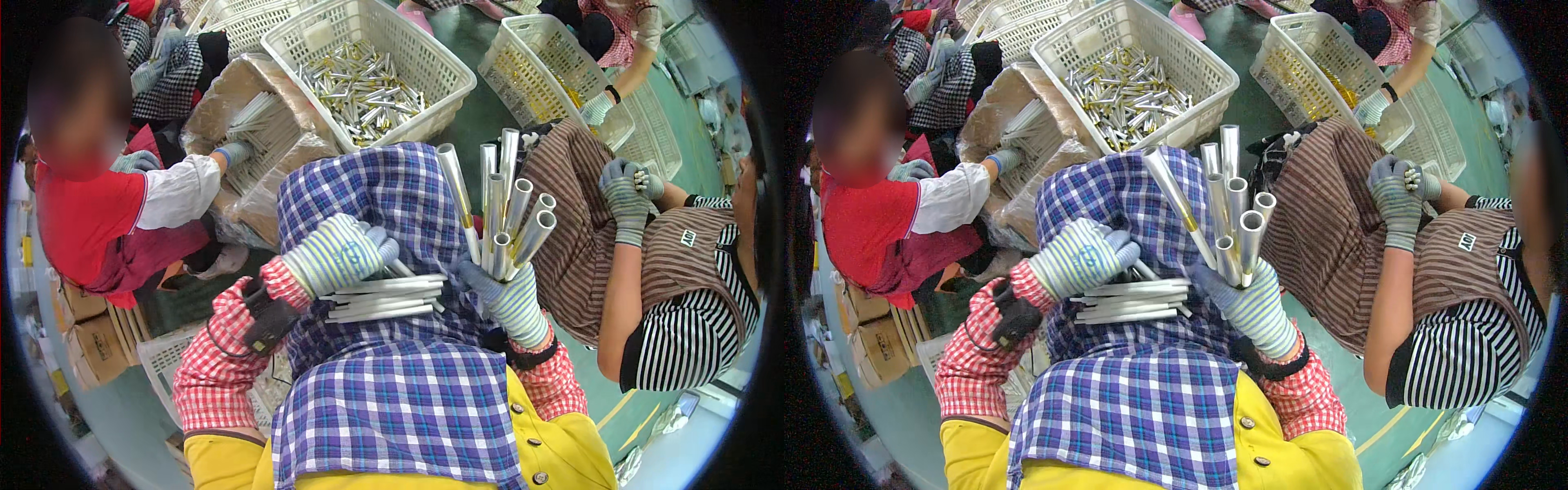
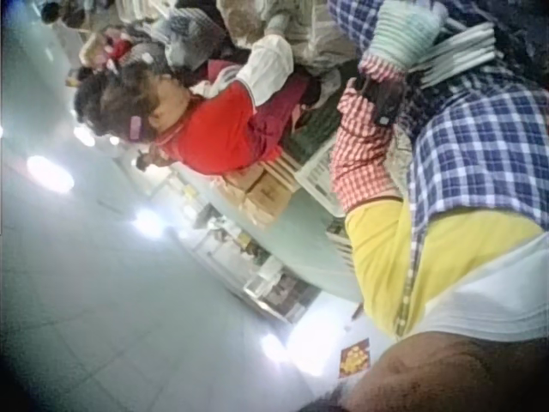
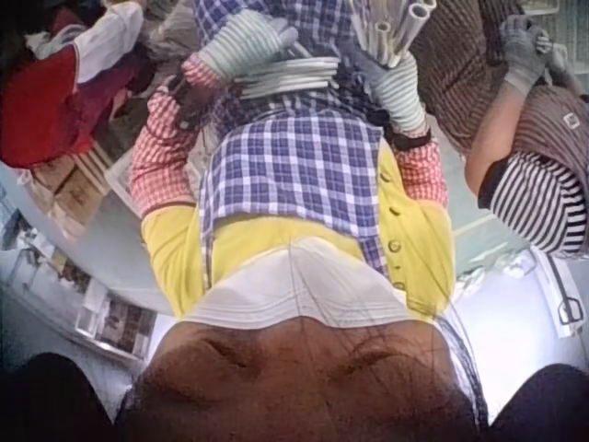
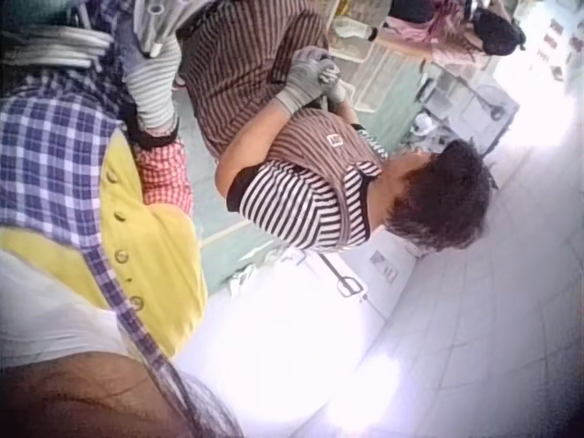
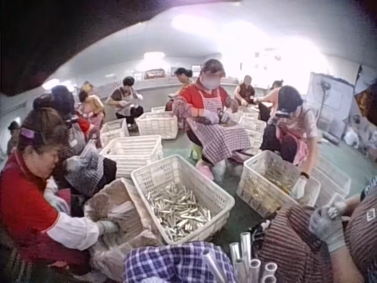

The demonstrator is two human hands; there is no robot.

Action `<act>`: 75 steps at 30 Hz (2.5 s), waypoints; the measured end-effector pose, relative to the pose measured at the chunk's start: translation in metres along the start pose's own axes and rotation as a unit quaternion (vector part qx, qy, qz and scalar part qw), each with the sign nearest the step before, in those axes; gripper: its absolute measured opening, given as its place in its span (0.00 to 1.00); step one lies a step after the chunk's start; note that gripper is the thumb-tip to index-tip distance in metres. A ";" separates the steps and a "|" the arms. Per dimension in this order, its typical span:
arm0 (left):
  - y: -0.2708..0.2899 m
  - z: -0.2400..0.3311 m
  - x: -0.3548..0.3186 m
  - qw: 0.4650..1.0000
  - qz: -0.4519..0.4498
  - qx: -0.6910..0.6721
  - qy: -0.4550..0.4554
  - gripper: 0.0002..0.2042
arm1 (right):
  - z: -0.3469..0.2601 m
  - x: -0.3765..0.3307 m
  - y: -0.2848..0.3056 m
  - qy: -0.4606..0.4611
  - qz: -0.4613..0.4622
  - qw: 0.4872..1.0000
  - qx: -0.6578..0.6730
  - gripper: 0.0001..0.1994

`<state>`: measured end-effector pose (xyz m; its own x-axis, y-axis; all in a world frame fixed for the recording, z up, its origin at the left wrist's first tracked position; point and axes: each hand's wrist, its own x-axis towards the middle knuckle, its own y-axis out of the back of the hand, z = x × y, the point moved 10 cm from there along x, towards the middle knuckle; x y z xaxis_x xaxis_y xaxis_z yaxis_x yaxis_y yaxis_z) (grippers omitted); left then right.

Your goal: The recorder is manually assembling small tubular components by inserting parts together in a factory setting.

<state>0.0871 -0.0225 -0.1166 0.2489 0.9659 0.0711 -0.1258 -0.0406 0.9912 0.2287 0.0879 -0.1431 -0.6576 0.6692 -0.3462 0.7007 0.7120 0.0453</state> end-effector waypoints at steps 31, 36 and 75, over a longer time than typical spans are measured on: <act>0.011 -0.005 -0.011 0.994 -0.001 -0.031 0.109 0.06 | -0.017 -0.001 -0.011 0.013 -0.027 0.995 0.098 0.09; -0.034 0.033 -0.006 0.994 -0.106 0.035 0.012 0.05 | 0.001 -0.005 -0.001 0.034 -0.020 0.999 0.020 0.16; 0.053 0.017 -0.057 0.965 0.028 -0.190 0.181 0.15 | 0.006 -0.025 -0.014 0.125 -0.082 0.980 -0.130 0.13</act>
<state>0.0830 -0.0840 -0.0666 -0.1106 0.9938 0.0121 -0.4887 -0.0650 0.8701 0.2372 0.0599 -0.1408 -0.8256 0.5493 -0.1292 0.5072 0.8227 0.2568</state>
